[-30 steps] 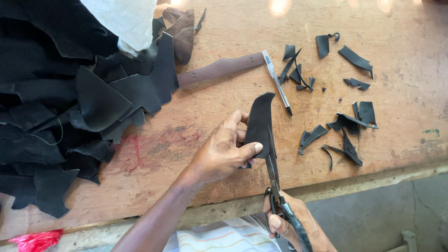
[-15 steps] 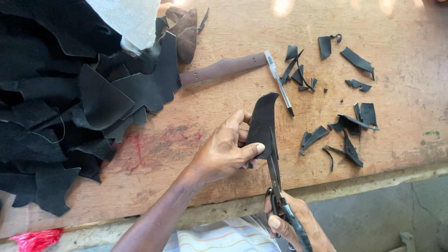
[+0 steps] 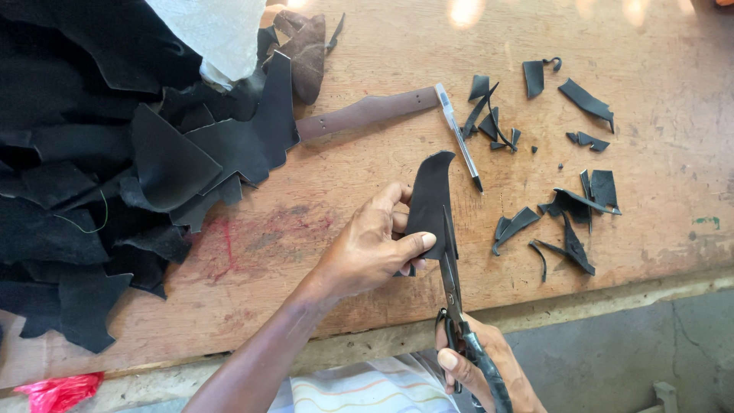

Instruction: The person cuts black leather pieces using shears on a wooden workbench. They align the leather with a brown template, mark it with a pen, and trim the edges to match the template shape.

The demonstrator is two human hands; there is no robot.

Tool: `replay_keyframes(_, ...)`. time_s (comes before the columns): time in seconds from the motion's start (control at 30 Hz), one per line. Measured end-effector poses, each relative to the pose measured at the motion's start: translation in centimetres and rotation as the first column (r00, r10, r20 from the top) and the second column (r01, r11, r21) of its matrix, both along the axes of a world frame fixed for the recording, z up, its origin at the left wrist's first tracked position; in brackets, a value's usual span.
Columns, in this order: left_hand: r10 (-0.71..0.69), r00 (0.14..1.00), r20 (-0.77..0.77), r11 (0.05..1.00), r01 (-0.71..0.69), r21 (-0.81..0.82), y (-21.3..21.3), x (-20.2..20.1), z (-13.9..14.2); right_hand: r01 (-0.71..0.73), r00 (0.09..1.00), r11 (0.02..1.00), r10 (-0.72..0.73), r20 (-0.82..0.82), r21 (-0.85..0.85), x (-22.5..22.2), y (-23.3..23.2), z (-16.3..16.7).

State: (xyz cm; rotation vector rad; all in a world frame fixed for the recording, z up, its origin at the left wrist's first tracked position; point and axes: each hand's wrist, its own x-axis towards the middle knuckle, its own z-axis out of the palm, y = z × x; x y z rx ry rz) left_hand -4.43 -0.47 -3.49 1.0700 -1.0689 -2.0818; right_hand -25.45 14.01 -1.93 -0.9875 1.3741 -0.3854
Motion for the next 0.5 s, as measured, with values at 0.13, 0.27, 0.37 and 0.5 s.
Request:
replay_keyframes(0.13,-0.001,1.0,0.001,1.0,0.001,0.027,0.0,-0.2,-0.2,0.009,1.0,1.0,-0.009,0.014,-0.003,0.0,0.2,-0.2)
replay_keyframes(0.27,-0.005,1.0,0.024,1.0,0.005,0.017,0.0,-0.2,-0.3,0.042,0.999,0.999,-0.042,-0.014,0.033,0.1,0.4,-0.9)
replay_keyframes(0.37,0.001,1.0,-0.003,1.0,-0.001,0.011,0.0,-0.2,-0.5,0.073,0.997,0.996,-0.072,-0.033,0.058,0.2,0.6,-1.4)
replay_keyframes(0.5,0.006,0.999,-0.045,0.999,-0.004,0.04,0.1,-0.3,-0.8,0.11,0.994,0.991,-0.107,-0.036,0.079,0.3,0.8,-1.8)
